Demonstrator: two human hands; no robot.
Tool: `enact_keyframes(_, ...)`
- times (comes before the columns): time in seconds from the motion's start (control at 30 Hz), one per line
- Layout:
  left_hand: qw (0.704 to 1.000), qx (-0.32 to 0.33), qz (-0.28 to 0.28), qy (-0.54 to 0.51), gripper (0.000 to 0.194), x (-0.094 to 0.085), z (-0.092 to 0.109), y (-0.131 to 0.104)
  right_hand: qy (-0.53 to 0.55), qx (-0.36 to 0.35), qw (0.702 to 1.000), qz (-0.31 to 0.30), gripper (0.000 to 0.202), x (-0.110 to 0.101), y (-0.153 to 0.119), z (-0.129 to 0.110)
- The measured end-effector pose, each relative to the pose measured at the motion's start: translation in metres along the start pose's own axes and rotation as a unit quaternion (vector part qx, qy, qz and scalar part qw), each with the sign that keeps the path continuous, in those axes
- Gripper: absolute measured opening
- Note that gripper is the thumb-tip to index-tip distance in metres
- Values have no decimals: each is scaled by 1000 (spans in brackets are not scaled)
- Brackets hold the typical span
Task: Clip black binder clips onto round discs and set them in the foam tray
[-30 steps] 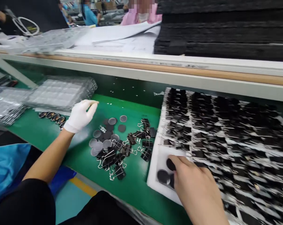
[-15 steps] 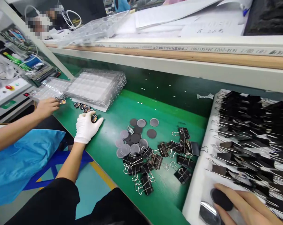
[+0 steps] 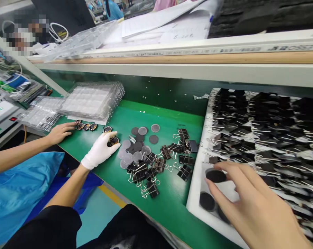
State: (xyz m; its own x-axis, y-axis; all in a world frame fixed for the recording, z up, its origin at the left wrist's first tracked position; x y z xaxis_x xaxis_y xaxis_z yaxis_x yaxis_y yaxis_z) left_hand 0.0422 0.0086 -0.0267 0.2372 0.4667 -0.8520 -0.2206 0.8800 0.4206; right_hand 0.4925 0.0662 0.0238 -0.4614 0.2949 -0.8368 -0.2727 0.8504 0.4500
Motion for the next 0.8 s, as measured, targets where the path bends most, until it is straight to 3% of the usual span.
enact_keyframes(0.1,998,16,-63,-2,42,-4,5,12,70,10,997,-29,28,-3,3,-13)
enact_keyframes(0.27,999,31,-37,-5,32,-1,13,20,229,26,973,11,16,1,3,-37)
enact_keyframes(0.4,999,-14,-32,-24,29,-6,19,23,395,129,908,-45,24,6,8,-46)
enact_keyframes(0.5,996,-72,19,-57,20,-18,35,35,499,184,844,-75,30,9,12,-51)
enact_keyframes(0.57,990,-86,66,-88,22,-25,60,43,527,188,827,-54,29,12,13,-54)
enact_keyframes(0.63,985,-69,64,-146,30,-27,96,48,527,146,837,28,19,14,13,-57)
enact_keyframes(0.7,974,-26,-13,-225,32,-24,139,50,489,52,857,152,14,17,12,-59)
enact_keyframes(0.8,936,40,-149,-316,32,-14,194,50,363,-122,878,286,38,24,9,-60)
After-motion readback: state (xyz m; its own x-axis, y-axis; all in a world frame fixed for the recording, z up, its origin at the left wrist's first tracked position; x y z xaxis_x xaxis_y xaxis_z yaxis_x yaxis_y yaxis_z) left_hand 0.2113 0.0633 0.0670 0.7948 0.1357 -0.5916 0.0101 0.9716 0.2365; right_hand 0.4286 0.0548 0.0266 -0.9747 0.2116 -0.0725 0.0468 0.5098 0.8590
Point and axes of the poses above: each hand's wrist, its own y-axis towards the middle knuckle, its own x-axis out of the palm, z = x × y, the point moved 1 cm from there along y, towards the middle knuckle, and after that the axes turned 9 degrees about z, right-handed, at the moved point
